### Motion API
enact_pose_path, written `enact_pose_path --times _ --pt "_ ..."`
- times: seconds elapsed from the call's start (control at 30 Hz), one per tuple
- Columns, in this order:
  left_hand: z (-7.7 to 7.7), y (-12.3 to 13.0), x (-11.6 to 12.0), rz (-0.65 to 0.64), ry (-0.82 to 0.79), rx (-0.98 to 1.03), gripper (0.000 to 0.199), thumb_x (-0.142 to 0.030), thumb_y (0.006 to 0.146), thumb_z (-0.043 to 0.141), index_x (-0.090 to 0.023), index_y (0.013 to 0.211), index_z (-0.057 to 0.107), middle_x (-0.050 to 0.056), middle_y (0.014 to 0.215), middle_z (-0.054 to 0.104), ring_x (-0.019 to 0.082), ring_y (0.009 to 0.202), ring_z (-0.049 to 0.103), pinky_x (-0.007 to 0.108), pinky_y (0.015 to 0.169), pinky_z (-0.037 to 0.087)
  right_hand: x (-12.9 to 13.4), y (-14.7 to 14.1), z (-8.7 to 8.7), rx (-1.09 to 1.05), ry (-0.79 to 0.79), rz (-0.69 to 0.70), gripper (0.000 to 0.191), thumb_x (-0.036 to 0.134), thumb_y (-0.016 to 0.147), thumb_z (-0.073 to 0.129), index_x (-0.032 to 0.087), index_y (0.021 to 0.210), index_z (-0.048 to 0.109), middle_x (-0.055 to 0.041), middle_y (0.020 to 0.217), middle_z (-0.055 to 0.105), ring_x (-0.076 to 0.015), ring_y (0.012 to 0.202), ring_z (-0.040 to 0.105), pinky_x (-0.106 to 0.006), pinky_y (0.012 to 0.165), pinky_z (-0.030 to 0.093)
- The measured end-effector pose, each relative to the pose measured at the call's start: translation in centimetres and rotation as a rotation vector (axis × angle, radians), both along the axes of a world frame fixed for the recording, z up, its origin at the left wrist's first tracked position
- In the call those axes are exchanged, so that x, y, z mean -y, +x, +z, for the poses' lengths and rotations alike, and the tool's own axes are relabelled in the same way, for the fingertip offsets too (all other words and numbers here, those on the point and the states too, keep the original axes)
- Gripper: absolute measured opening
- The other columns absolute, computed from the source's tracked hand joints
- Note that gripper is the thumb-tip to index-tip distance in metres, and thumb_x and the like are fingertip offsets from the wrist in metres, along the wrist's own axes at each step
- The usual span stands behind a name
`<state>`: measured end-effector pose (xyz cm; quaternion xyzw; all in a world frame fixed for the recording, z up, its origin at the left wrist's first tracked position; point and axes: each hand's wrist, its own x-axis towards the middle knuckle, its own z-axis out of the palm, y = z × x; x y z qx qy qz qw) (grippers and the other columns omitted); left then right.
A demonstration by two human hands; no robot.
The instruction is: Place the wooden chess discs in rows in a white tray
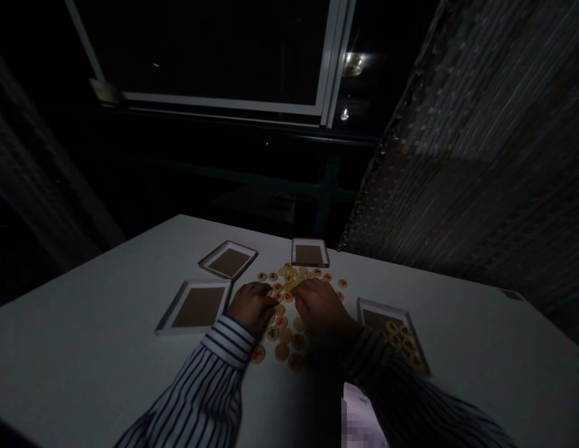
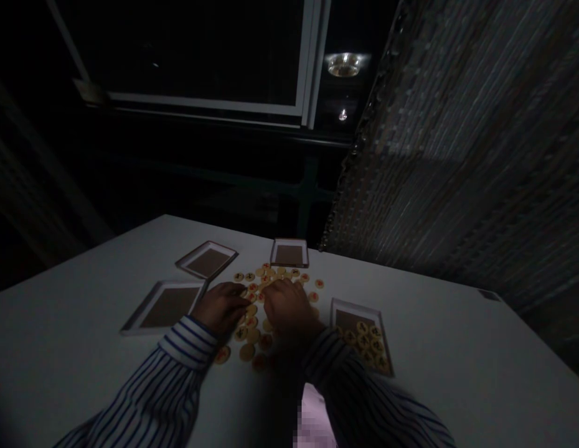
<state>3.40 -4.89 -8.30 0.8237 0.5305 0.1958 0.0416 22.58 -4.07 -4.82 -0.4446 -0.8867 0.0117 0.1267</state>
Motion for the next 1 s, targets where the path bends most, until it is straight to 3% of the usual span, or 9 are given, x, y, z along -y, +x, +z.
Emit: enact_pose_path --times 0.3,0.47,0.67,1.0 --pt "-0.4 1.0 -0.2 0.009 0.011 -0.019 0.021 -0.033 0.072 0.057 -0.026 0.088 0.069 0.009 0.107 0.059 0.025 0.101 0.05 0.043 0.091 0.036 0.1 0.2 -0.6 -0.056 0.026 0.016 0.023 0.02 0.083 0.042 0.019 0.098 0.059 -0.0054 0.097 0.058 -0.0181 0.094 0.047 -0.031 0.081 0.031" --pt "0.1 1.6 -0.2 0.017 -0.012 -0.019 0.022 -0.038 0.073 0.056 -0.025 0.085 0.069 0.008 0.106 0.059 0.024 0.102 0.049 0.042 0.091 0.035 0.0 0.4 -0.5 -0.055 0.019 -0.012 0.024 0.02 0.082 0.042 0.02 0.099 0.059 -0.0054 0.097 0.058 -0.0176 0.094 0.047 -0.031 0.081 0.031" --pt "0.7 2.2 0.0 0.12 -0.005 -0.049 0.031 -0.048 0.072 0.054 -0.023 0.079 0.07 0.009 0.101 0.061 0.026 0.098 0.051 0.042 0.089 0.036 -0.2 0.5 -0.7 -0.079 0.024 -0.029 0.025 0.019 0.082 0.042 0.02 0.1 0.058 -0.0054 0.098 0.058 -0.0177 0.096 0.046 -0.031 0.081 0.03" --pt "0.8 2.9 0.1 0.2 -0.02 -0.118 0.035 -0.049 0.072 0.049 -0.023 0.079 0.07 0.009 0.1 0.061 0.026 0.098 0.052 0.041 0.088 0.036 0.0 0.5 -0.7 -0.075 0.03 -0.02 0.024 0.019 0.082 0.042 0.019 0.099 0.058 -0.0055 0.098 0.058 -0.0179 0.095 0.047 -0.031 0.08 0.031"
